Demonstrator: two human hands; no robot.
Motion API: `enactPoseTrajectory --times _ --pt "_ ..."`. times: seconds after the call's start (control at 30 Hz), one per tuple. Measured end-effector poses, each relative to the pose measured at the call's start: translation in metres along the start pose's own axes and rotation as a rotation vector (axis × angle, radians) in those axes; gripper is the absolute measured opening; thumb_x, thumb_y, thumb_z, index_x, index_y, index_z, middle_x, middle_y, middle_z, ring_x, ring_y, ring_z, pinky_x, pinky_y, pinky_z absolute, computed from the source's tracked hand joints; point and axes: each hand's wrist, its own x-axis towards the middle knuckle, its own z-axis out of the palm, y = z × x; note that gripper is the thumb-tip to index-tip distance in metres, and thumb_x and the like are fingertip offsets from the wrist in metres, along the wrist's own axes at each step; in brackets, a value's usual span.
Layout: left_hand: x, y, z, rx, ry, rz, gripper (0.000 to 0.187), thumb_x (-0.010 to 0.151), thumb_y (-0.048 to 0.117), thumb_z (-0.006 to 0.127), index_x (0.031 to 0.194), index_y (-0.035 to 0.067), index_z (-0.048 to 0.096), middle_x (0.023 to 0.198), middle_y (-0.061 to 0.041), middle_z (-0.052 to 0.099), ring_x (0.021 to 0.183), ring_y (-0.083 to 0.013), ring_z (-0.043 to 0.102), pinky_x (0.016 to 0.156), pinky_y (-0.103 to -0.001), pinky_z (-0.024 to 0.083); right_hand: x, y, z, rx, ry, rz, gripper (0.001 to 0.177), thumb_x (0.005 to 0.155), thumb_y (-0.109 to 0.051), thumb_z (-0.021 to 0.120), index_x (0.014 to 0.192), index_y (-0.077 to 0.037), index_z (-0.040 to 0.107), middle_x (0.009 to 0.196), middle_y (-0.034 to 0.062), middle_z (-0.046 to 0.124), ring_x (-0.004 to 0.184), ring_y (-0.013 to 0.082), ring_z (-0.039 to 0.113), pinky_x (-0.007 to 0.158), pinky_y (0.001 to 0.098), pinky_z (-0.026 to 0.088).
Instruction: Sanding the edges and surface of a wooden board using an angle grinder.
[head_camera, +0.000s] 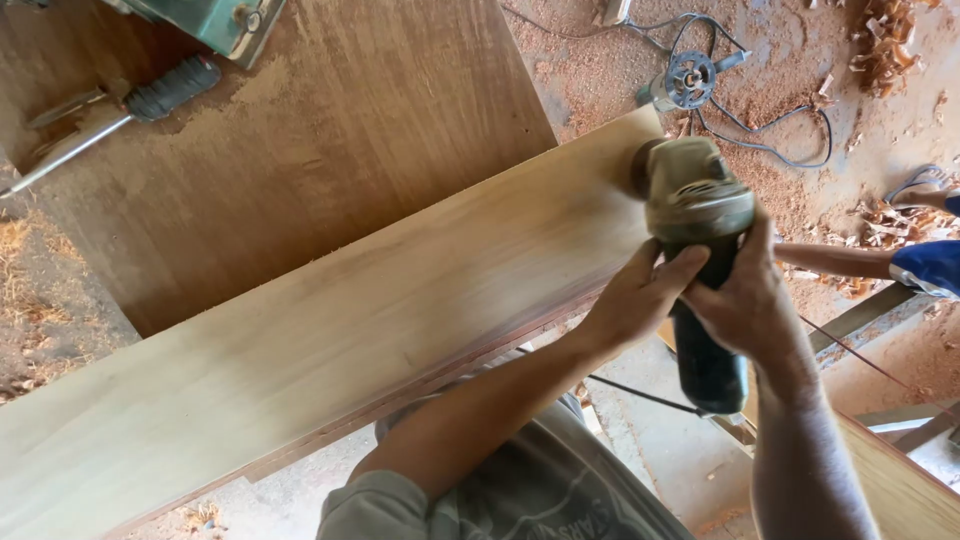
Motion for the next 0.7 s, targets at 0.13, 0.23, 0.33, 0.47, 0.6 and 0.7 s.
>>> enactPoseTrajectory --times 0.13,0.23,0.33,0.47,0.6,0.7 --pt "0.013 0.006 0.005 0.067 0.043 0.069 0.078 0.100 0.058 0.059 0.146 -0.005 0.052 0.131 -0.021 0.066 0.121 -0.0221 0.061 0.101 -0.035 0.049 0.011 0.007 -0.006 0.011 0.003 0.047 0.082 0.089 -0.013 0.076 0.150 0.004 0.023 0.129 0.0257 0.060 0.114 0.0330 0.065 0.094 0.0453 0.056" --pt "0.004 0.017 0.001 0.040 0.058 0.023 0.078 0.098 0.058 0.059 0.147 -0.003 0.049 0.128 -0.021 0.066 0.118 -0.0234 0.062 0.098 -0.036 0.051 0.012 -0.001 -0.001 0.000 -0.004 0.055 0.080 0.091 -0.015 0.076 0.149 0.003 0.025 0.129 0.0247 0.061 0.114 0.0314 0.065 0.094 0.0446 0.056" --pt "-0.014 0.023 -0.009 0.045 0.097 0.036 0.079 0.099 0.058 0.059 0.147 -0.003 0.050 0.129 -0.020 0.066 0.121 -0.0234 0.061 0.101 -0.036 0.049 0.010 -0.013 0.010 -0.012 -0.021 0.029 0.082 0.091 -0.016 0.076 0.150 0.003 0.023 0.130 0.0247 0.060 0.116 0.0313 0.065 0.097 0.0447 0.055" --pt "-0.041 0.025 -0.024 0.083 0.158 0.131 0.075 0.102 0.056 0.058 0.147 -0.003 0.051 0.128 -0.019 0.067 0.121 -0.0215 0.062 0.103 -0.033 0.048 0.002 -0.029 0.030 0.010 -0.049 -0.013 0.089 0.089 -0.016 0.076 0.154 0.004 0.018 0.133 0.0255 0.059 0.120 0.0338 0.063 0.101 0.0463 0.053" --pt "-0.068 0.029 -0.041 -0.226 0.104 0.067 0.065 0.104 0.043 0.058 0.149 -0.002 0.044 0.122 -0.014 0.065 0.111 -0.0203 0.063 0.092 -0.035 0.054 -0.004 -0.052 0.052 0.048 -0.070 -0.085 0.095 0.088 -0.015 0.076 0.157 0.003 0.013 0.135 0.0259 0.058 0.124 0.0356 0.062 0.105 0.0472 0.052" --pt "-0.090 0.014 -0.061 -0.169 0.155 0.147 0.061 0.110 0.039 0.057 0.150 -0.006 0.046 0.123 -0.016 0.066 0.110 -0.0193 0.064 0.094 -0.031 0.053 -0.013 -0.077 0.072 0.066 -0.097 -0.086 0.100 0.086 -0.016 0.074 0.159 0.001 0.007 0.130 0.0283 0.061 0.119 0.0403 0.065 0.101 0.0499 0.052"
